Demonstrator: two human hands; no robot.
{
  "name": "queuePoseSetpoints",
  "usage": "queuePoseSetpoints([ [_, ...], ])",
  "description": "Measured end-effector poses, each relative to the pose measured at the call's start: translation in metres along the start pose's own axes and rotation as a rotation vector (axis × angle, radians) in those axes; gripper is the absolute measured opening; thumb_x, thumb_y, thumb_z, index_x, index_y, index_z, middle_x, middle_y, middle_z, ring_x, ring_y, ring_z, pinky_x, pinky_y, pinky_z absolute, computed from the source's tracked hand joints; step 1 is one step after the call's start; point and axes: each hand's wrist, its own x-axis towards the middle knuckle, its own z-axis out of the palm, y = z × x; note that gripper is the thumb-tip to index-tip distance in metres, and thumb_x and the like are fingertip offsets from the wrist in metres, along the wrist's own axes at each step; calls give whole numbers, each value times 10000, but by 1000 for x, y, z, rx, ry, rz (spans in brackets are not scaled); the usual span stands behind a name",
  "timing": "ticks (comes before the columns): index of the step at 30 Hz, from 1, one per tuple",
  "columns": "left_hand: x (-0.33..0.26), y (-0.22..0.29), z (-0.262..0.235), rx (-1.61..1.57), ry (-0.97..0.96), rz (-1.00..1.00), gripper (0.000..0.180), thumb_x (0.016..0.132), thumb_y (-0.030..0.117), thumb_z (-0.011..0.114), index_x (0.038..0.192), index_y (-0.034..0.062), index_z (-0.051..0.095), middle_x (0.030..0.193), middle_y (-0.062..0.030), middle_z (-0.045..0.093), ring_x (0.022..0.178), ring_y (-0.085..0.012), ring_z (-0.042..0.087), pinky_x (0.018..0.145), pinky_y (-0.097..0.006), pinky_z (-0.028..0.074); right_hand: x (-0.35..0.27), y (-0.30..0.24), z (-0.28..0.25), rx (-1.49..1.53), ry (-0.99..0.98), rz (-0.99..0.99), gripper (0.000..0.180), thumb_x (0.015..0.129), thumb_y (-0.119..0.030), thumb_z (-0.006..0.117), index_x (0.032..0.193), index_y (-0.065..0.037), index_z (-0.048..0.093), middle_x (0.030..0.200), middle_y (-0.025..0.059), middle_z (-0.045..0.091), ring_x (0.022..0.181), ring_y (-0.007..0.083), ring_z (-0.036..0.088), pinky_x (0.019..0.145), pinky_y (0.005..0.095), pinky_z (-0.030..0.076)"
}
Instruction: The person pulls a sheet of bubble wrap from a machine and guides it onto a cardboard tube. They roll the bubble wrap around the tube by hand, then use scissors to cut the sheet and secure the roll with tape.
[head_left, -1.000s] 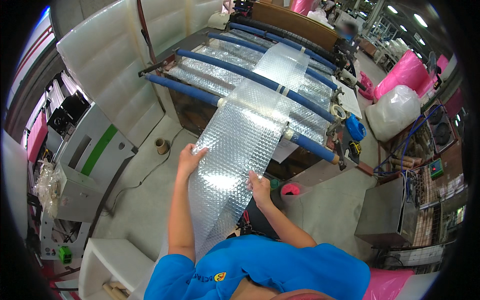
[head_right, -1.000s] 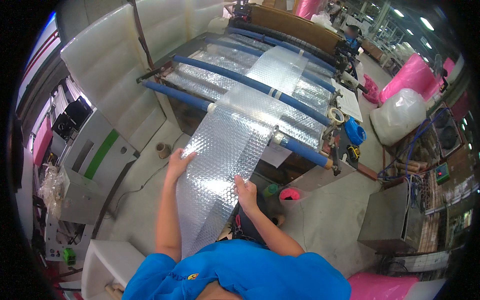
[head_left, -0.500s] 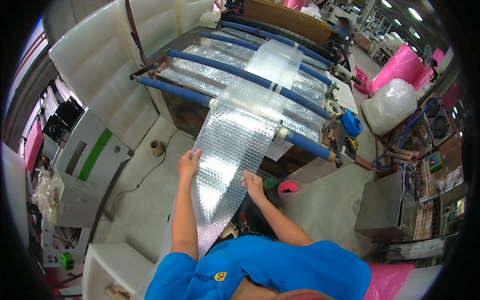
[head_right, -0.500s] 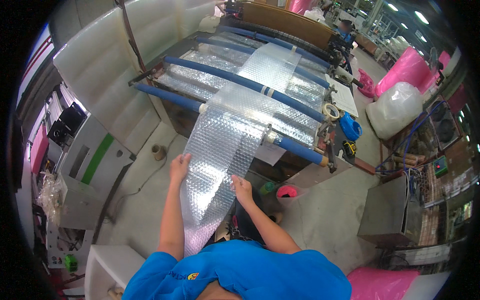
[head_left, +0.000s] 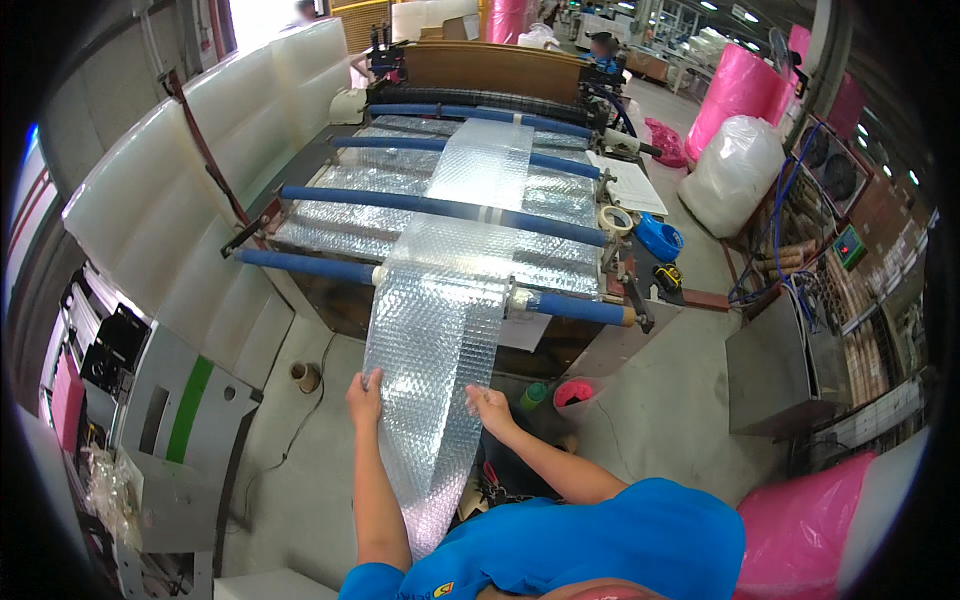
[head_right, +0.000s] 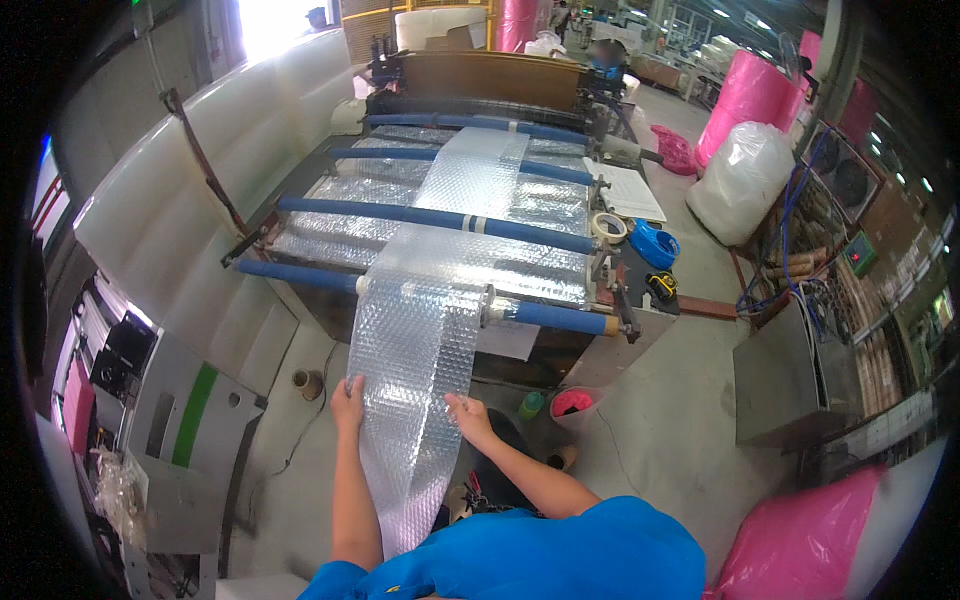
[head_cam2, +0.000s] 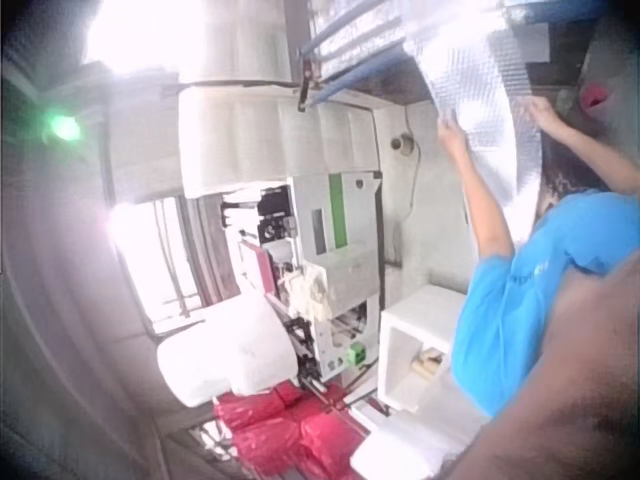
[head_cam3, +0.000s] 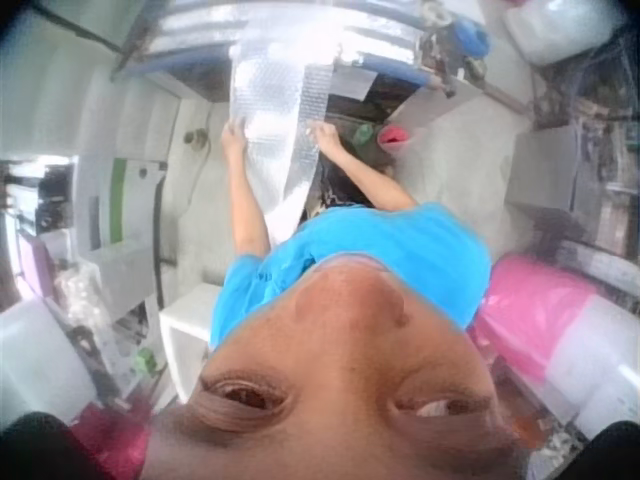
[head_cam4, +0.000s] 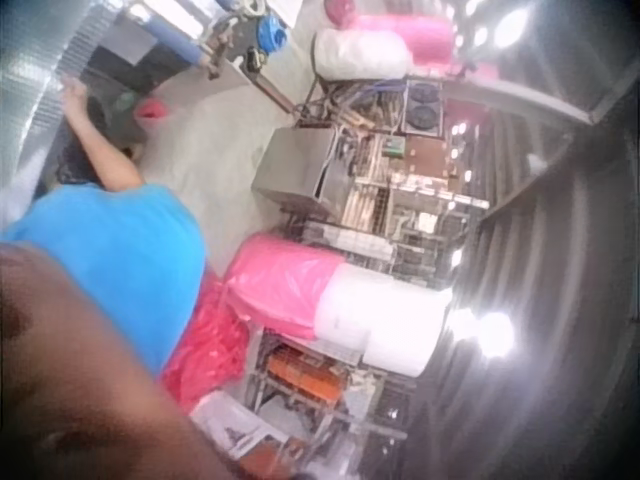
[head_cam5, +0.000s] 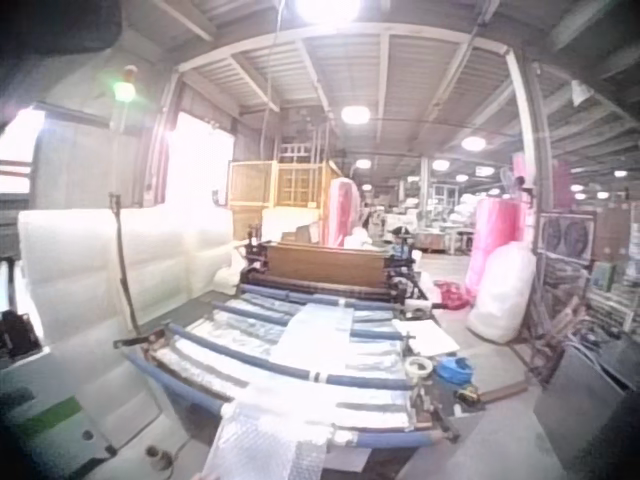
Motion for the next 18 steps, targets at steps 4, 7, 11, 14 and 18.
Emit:
queuePoseSetpoints([
  [4, -3, -1, 1, 0, -40, 57, 449, 636, 379, 680, 756, -14, 498, 658, -143, 558, 577, -244, 516, 570, -348, 410, 1, 4, -1, -8, 9, -23, 341, 824, -334, 510, 688, -22, 547, 578, 10, 506, 521, 77, 468, 497, 212, 380],
  [7, -4, 7, -1, -16, -61, 31, 467, 588, 373, 719, 748, -9, 503, 666, -128, 570, 582, -239, 523, 566, -352, 411, -1, 0, -3, -23, -7, -23, 333, 824, -329, 511, 707, -20, 554, 582, 7, 510, 531, 71, 470, 500, 210, 377],
  [11, -3, -18, 7, -4, -101, 18, 467, 595, 372, 713, 790, -3, 515, 721, -131, 587, 646, -250, 554, 603, -349, 421, -2, 9, -2, -115, 30, -39, 337, 826, -318, 509, 682, -16, 551, 572, 9, 513, 521, 66, 469, 485, 210, 371],
  [14, -3, -30, 16, -64, -134, -3, 484, 597, 382, 707, 845, 7, 528, 779, -139, 595, 718, -260, 569, 645, -345, 427, -3, 16, -7, -152, 52, -41, 342, 826, -310, 509, 661, -14, 550, 558, 12, 512, 507, 68, 467, 472, 212, 368],
  [18, 21, -9, 20, -18, -159, 19, 520, 603, 415, 688, 906, 21, 536, 840, -149, 595, 790, -282, 571, 686, -352, 427, 21, -3, -8, -124, 97, -109, 346, 820, -301, 518, 630, -14, 540, 540, 10, 500, 495, 71, 455, 462, 217, 360],
])
